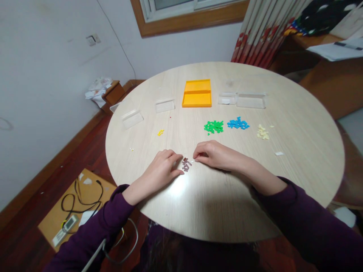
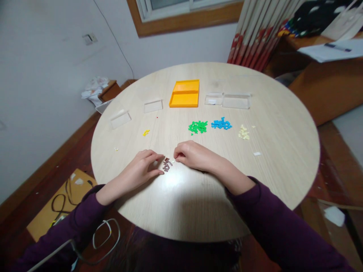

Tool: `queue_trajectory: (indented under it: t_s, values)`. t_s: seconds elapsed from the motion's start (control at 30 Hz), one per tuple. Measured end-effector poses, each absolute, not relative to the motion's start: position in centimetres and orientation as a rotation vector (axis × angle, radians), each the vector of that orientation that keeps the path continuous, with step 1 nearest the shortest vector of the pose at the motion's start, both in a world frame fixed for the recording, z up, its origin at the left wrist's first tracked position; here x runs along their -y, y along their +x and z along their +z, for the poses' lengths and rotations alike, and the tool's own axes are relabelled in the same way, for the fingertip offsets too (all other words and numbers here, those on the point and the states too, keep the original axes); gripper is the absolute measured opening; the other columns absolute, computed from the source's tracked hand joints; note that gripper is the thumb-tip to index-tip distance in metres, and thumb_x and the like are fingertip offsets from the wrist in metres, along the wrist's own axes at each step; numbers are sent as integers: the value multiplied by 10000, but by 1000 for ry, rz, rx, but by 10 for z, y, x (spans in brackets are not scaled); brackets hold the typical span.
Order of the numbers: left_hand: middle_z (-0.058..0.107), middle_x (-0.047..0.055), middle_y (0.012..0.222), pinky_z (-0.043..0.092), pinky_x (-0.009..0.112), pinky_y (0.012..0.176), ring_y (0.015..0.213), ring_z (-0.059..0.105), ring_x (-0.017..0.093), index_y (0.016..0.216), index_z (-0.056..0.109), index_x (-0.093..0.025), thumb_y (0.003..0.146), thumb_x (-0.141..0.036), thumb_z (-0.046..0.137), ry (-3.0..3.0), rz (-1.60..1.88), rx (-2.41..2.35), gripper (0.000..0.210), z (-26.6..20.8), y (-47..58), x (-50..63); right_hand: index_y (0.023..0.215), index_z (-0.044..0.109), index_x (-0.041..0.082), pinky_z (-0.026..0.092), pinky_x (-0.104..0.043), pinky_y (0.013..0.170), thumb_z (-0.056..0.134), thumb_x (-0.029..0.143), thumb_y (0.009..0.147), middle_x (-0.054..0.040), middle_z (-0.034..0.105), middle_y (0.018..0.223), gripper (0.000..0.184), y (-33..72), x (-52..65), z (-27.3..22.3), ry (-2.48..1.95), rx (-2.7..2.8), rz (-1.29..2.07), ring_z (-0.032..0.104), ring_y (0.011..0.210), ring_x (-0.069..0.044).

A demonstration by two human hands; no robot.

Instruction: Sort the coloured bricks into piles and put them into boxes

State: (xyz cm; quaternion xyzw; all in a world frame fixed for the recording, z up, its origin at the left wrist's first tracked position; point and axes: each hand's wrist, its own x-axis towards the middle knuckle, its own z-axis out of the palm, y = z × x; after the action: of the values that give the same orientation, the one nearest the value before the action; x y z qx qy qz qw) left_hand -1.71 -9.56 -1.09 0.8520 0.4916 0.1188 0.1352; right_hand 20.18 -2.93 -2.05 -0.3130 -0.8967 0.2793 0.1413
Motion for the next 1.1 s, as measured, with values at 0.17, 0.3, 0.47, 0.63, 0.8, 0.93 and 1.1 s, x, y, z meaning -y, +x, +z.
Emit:
queue_trajectory:
  t_s: [0.17, 0.3, 0.47, 0.63, 0.8, 0.93, 1.1]
  values:
    - [691, 83, 882, 465, 393, 815, 854, 610, 221, 961, 711, -157, 907, -315, 587, 2437, 320, -1401, 208, -12, -7, 88, 787, 729, 188, 471, -281, 698, 581, 90, 816, -45, 713, 766, 180, 195, 33, -24, -865, 2596, 800, 638, 730, -159]
    - [695, 72, 860, 464, 379, 802, 835, 613, 207, 951, 713, -163, 918, -317, 572, 2412, 390, -1372, 212, -13, -7, 89, 744, 706, 202, 466, -292, 675, 581, 121, 812, -33, 692, 741, 163, 203, 31, -17, -918, 2540, 784, 620, 701, -155]
    - [673, 62, 902, 476, 388, 813, 870, 602, 206, 974, 691, -177, 864, -308, 641, 2348, 543, -1512, 178, -10, -35, 93, 702, 668, 210, 455, -315, 633, 560, 178, 818, -31, 665, 699, 162, 229, 19, -6, -1127, 2357, 802, 599, 654, -161]
    - [639, 72, 1070, 471, 456, 901, 1013, 580, 239, 1071, 677, -231, 842, -349, 663, 2327, 619, -1565, 258, -19, -64, 103, 711, 666, 217, 462, -322, 649, 573, 202, 816, -29, 669, 709, 141, 252, 20, -3, -1216, 2303, 796, 597, 672, -165]
    - [584, 88, 1241, 443, 508, 984, 1162, 536, 266, 1145, 639, -261, 870, -367, 629, 2348, 714, -1538, 295, -33, -74, 112, 806, 684, 211, 491, -343, 725, 553, 257, 888, -48, 695, 830, 161, 263, 54, -12, -1226, 2173, 714, 630, 779, -178]
    - [581, 85, 1257, 442, 515, 994, 1167, 543, 266, 1137, 631, -265, 877, -377, 621, 2407, 784, -1525, 283, -38, -74, 110, 865, 699, 206, 507, -346, 735, 535, 243, 918, -65, 684, 857, 176, 264, 88, -22, -1201, 2096, 590, 636, 806, -181]
    - [582, 100, 1246, 437, 531, 1005, 1175, 544, 275, 1117, 634, -252, 870, -378, 631, 2411, 876, -1544, 277, -46, -71, 104, 914, 730, 221, 490, -378, 763, 570, 248, 915, -82, 680, 904, 162, 261, 102, -32, -1176, 2145, 370, 629, 861, -205]
